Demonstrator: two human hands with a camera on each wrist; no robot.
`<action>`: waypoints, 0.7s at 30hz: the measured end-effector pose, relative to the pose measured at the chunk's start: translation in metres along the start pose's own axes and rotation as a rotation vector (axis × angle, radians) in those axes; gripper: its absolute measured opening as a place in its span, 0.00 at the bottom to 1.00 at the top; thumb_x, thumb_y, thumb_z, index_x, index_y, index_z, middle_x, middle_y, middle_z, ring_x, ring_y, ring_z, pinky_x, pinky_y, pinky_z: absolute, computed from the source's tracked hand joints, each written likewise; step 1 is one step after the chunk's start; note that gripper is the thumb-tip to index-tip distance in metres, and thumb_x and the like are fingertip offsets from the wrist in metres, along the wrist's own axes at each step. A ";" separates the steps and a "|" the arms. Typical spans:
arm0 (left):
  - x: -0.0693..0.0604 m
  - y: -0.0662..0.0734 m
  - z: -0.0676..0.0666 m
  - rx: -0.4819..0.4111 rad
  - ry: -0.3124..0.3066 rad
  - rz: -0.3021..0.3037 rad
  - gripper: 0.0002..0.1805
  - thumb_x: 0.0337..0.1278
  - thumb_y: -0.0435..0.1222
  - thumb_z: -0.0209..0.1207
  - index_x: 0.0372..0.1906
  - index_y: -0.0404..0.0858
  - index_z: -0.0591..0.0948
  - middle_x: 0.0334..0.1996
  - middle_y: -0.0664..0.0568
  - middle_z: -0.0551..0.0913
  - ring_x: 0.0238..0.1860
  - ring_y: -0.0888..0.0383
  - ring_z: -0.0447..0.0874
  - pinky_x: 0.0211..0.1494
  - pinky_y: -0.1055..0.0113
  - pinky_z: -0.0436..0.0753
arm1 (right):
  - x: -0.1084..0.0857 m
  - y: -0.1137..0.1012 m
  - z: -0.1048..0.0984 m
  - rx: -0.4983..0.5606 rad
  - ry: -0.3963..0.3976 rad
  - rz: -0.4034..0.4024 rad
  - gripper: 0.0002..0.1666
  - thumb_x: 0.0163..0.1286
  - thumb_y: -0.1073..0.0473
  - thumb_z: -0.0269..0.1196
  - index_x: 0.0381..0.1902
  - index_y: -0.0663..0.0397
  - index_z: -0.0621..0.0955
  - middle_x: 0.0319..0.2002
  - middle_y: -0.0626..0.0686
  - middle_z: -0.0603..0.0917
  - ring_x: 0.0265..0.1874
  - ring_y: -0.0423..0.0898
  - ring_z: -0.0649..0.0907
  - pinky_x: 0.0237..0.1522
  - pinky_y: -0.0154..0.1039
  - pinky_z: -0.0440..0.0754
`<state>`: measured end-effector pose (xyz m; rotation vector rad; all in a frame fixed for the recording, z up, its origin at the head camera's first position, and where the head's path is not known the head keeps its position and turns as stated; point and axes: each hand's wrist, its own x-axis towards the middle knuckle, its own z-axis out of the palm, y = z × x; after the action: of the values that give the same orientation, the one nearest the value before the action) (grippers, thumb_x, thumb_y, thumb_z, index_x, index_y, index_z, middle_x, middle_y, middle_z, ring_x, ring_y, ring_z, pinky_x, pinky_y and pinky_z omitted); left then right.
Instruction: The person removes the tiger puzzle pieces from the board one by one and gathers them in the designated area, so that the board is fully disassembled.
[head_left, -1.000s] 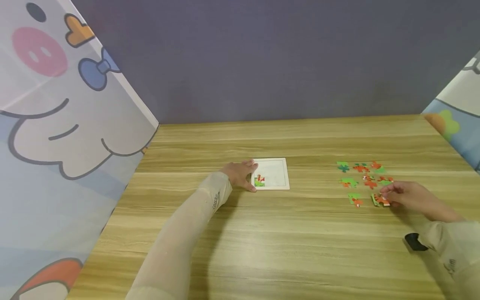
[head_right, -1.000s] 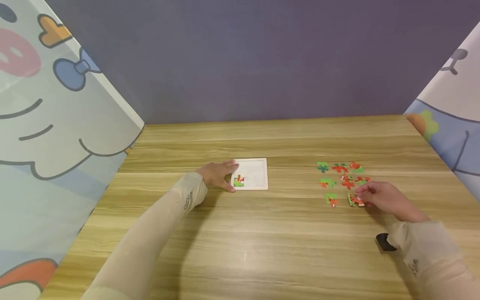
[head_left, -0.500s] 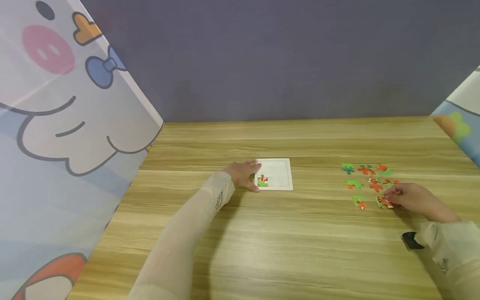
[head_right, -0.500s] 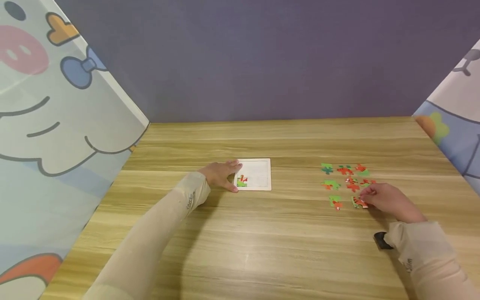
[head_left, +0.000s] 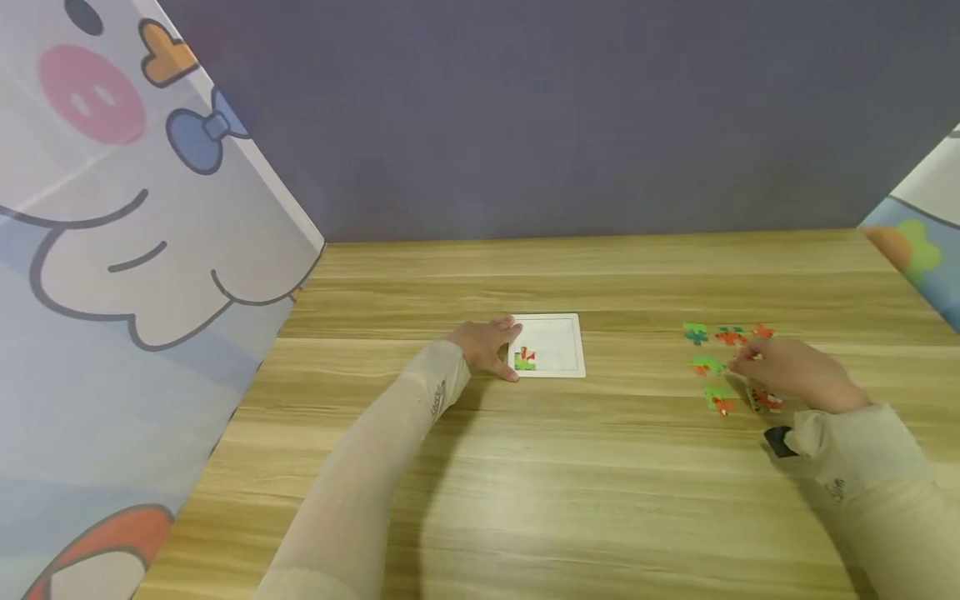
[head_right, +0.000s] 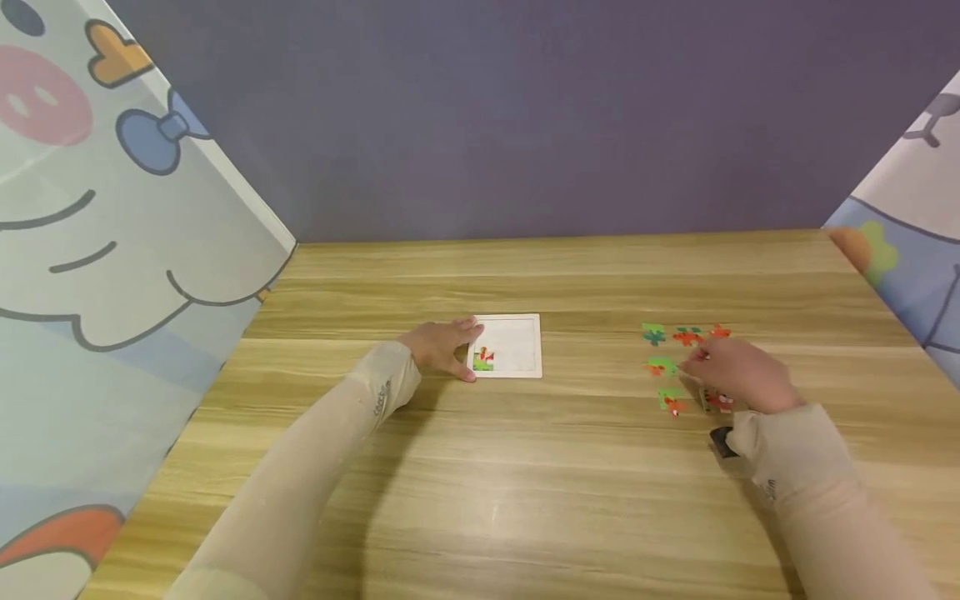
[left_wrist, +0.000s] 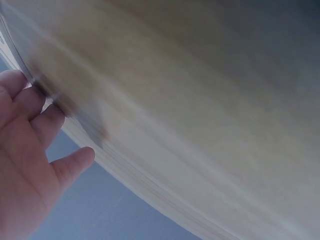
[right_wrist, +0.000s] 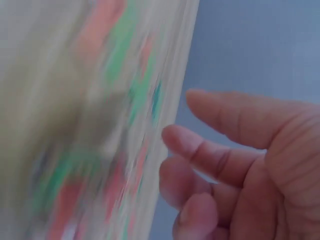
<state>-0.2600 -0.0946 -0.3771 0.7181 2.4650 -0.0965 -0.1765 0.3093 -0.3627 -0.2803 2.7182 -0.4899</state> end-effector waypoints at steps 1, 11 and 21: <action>-0.001 0.000 -0.001 0.001 -0.003 -0.001 0.54 0.51 0.63 0.57 0.76 0.47 0.45 0.74 0.55 0.38 0.73 0.59 0.38 0.70 0.60 0.52 | 0.006 -0.008 0.000 0.001 0.000 -0.012 0.25 0.74 0.47 0.49 0.44 0.66 0.78 0.22 0.47 0.77 0.20 0.43 0.73 0.27 0.42 0.72; -0.002 0.002 -0.001 -0.003 -0.005 -0.004 0.53 0.52 0.63 0.56 0.76 0.49 0.43 0.74 0.56 0.36 0.73 0.58 0.37 0.71 0.56 0.51 | 0.063 -0.084 0.001 -0.007 -0.026 -0.188 0.15 0.70 0.53 0.56 0.43 0.59 0.81 0.32 0.49 0.82 0.21 0.43 0.73 0.26 0.42 0.72; -0.001 0.001 -0.001 0.013 -0.009 -0.033 0.54 0.50 0.64 0.57 0.76 0.49 0.43 0.74 0.57 0.37 0.73 0.58 0.37 0.70 0.54 0.54 | 0.106 -0.146 0.028 -0.044 -0.010 -0.363 0.12 0.68 0.57 0.59 0.43 0.59 0.81 0.26 0.47 0.80 0.19 0.41 0.70 0.24 0.37 0.69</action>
<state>-0.2594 -0.0936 -0.3753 0.6811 2.4701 -0.1277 -0.2440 0.1392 -0.3667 -0.7930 2.6767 -0.5226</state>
